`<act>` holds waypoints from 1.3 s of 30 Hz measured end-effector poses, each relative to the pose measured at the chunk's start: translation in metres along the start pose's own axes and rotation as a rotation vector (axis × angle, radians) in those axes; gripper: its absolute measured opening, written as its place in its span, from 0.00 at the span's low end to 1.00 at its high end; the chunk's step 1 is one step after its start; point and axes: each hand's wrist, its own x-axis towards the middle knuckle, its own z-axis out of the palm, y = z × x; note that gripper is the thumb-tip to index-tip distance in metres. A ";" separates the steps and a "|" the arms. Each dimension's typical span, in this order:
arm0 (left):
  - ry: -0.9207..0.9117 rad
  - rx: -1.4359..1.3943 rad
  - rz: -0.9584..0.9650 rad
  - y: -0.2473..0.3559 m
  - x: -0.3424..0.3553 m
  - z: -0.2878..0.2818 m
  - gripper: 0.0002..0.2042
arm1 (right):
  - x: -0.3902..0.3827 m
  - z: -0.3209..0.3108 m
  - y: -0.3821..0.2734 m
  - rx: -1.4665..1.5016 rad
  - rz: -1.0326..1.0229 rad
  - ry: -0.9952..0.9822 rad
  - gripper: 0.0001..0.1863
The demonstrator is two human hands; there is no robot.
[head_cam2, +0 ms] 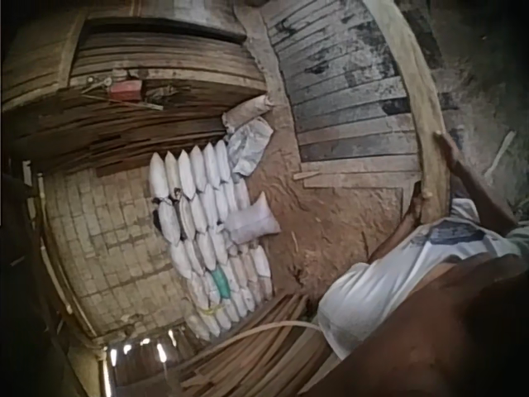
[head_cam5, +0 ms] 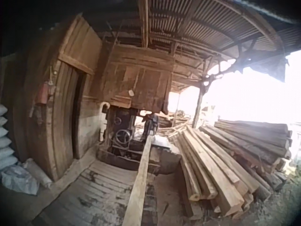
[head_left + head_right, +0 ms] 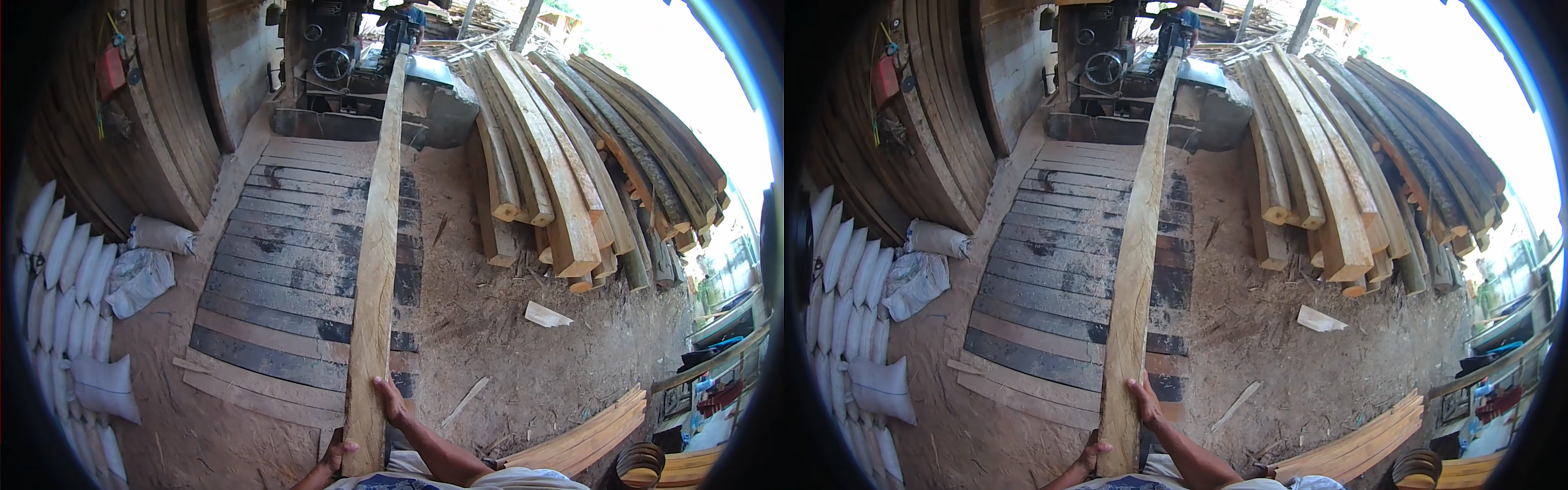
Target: The person measures a length of lumber with a tape measure, adjusts the settings on a jointer machine, and then passes the lumber through the machine multiple times.
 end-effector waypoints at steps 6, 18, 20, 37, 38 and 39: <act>-0.003 -0.080 -0.043 0.034 0.072 -0.008 0.38 | 0.056 0.014 -0.067 -0.069 -0.053 -0.019 0.45; 0.076 -0.010 0.056 0.149 0.193 0.028 0.39 | 0.196 0.007 -0.145 -0.101 -0.023 0.058 0.43; 0.043 -0.003 0.080 0.165 0.218 0.030 0.39 | 0.219 0.006 -0.162 -0.089 -0.017 0.037 0.47; -0.004 -0.063 0.017 0.304 0.450 0.043 0.40 | 0.427 0.011 -0.351 -0.079 -0.084 0.008 0.48; -0.014 -0.042 0.047 0.324 0.462 0.050 0.39 | 0.441 0.014 -0.360 -0.056 -0.074 0.003 0.48; -0.024 -0.021 0.077 0.338 0.473 0.055 0.39 | 0.455 0.014 -0.371 -0.054 -0.071 0.005 0.48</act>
